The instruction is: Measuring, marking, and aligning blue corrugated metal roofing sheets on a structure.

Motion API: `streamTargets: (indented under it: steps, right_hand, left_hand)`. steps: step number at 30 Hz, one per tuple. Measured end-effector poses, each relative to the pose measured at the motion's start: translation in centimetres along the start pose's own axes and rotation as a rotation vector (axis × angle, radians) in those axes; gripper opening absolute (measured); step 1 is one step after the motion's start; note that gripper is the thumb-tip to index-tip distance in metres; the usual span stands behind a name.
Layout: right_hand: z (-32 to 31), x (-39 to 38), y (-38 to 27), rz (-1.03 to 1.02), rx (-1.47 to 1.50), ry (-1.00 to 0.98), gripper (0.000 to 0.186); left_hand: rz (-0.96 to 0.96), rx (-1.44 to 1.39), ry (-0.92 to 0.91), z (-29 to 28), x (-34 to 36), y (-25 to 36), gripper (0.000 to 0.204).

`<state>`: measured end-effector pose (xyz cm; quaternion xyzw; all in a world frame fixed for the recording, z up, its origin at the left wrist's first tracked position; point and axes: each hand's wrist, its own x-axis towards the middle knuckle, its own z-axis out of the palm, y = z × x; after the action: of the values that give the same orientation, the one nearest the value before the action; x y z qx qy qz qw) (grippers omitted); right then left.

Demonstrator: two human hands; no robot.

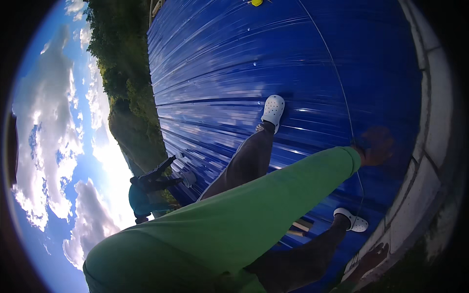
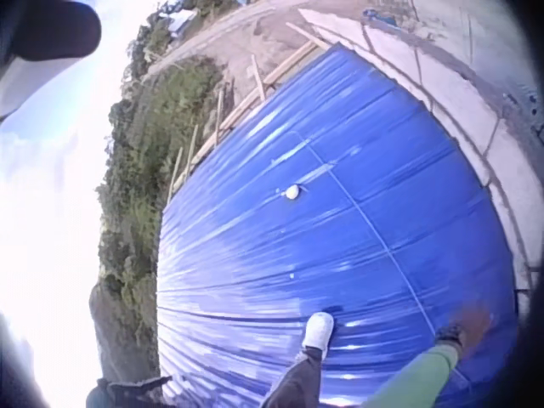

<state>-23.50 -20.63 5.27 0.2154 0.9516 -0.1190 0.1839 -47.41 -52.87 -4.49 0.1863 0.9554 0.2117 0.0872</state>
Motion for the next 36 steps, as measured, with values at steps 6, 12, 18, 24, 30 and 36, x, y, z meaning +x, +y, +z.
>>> streamTargets:
  steps: [6, 12, 18, 24, 30, 36]
  right_hand:
    - [11.8, 9.2, -28.5, -0.354, 0.442, -0.418, 0.031]
    - [20.7, 17.8, -52.9, -0.724, 0.025, -0.435, 0.028]
    - [27.4, 23.2, -74.7, -1.006, -0.043, -0.178, 0.034]
    - [30.1, 28.3, -86.1, -1.066, -0.320, 0.020, 0.061]
    - [31.1, 32.4, -92.3, -1.059, -0.517, 0.139, 0.074]
    - [32.3, 29.9, -95.7, -0.949, -0.509, 0.003, 0.080]
  left_hand:
    - [-0.911, 0.025, -0.413, -15.4, -11.7, -26.5, 0.041]
    - [-0.564, -0.437, -0.310, -24.1, -15.6, -14.8, 0.038]
    - [-0.450, -0.884, -0.861, -23.1, -18.0, -12.5, 0.041]
    - [-0.473, -0.875, -0.522, -25.4, -16.2, -16.0, 0.046]
    - [-0.732, -1.154, -0.906, -22.7, -16.8, -16.6, 0.055]
    - [-0.480, -1.202, -0.720, -24.4, -17.6, -20.4, 0.035]
